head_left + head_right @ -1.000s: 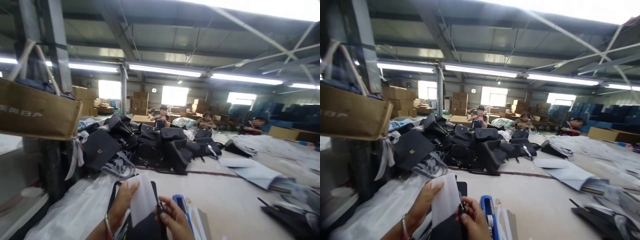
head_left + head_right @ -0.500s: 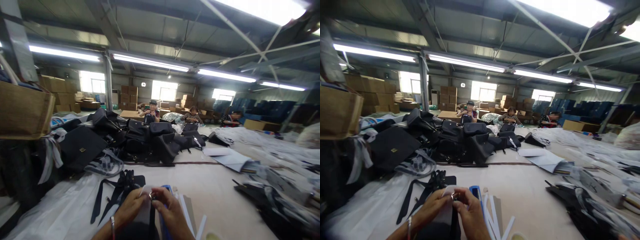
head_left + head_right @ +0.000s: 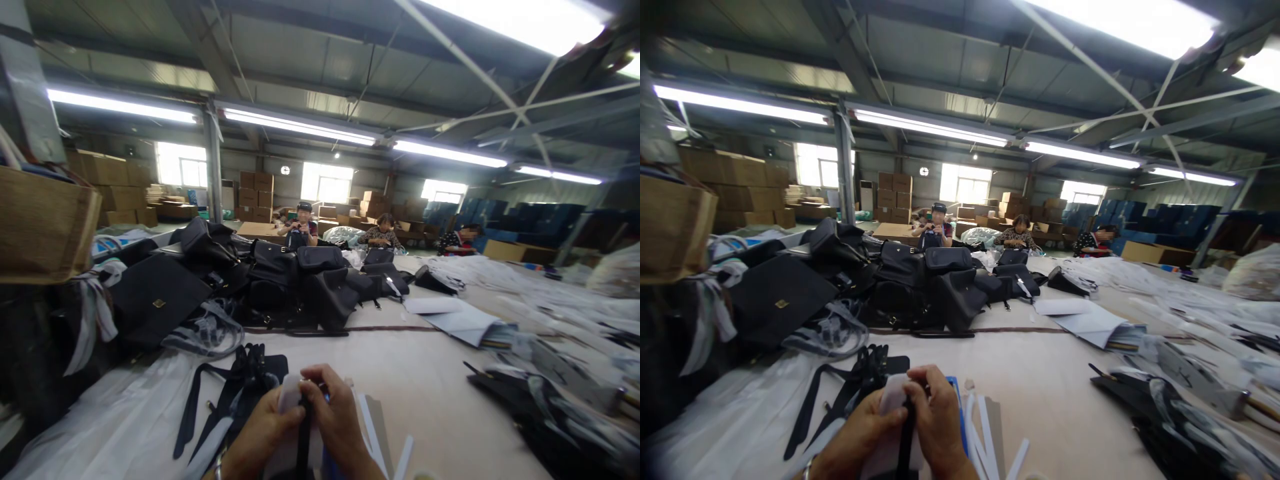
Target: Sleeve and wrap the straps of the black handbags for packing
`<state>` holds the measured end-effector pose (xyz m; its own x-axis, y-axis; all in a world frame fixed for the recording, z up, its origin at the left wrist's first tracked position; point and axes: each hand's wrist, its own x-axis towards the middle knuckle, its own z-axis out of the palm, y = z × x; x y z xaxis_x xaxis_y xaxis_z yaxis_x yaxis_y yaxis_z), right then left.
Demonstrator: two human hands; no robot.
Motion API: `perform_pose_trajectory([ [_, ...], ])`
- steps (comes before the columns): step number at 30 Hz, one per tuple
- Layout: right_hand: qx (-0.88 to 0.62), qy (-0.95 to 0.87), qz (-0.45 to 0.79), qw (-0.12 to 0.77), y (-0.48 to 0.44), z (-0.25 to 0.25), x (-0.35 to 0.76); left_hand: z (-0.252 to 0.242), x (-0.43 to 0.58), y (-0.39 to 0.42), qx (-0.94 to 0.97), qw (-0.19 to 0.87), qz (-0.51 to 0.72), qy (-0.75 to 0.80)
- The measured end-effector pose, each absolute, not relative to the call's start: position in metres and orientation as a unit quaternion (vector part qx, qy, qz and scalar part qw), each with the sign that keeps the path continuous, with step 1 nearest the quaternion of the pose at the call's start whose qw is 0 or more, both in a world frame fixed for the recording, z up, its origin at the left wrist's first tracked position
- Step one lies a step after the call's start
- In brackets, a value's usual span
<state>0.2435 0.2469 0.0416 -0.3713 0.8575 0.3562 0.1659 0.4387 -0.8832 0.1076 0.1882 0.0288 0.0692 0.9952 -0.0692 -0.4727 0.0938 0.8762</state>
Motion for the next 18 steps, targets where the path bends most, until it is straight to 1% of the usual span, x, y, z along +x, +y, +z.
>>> perform_pose_trajectory([
  [5,-0.358,-0.742,0.342,0.452,0.255,0.04,0.239,0.017,0.106,0.196,0.352,0.632,0.581,0.372],
  [8,-0.35,-0.741,0.326,0.472,0.256,0.038,0.24,0.012,0.106,0.198,0.346,0.647,0.577,0.359],
  [11,-0.349,-0.729,0.323,0.493,0.257,0.035,0.242,0.009,0.11,0.198,0.331,0.675,0.564,0.341],
  [15,-0.349,-0.721,0.321,0.507,0.26,0.034,0.244,0.014,0.114,0.197,0.342,0.657,0.561,0.37],
  [18,-0.353,-0.714,0.347,0.495,0.263,0.036,0.245,0.022,0.113,0.198,0.359,0.653,0.546,0.384],
])
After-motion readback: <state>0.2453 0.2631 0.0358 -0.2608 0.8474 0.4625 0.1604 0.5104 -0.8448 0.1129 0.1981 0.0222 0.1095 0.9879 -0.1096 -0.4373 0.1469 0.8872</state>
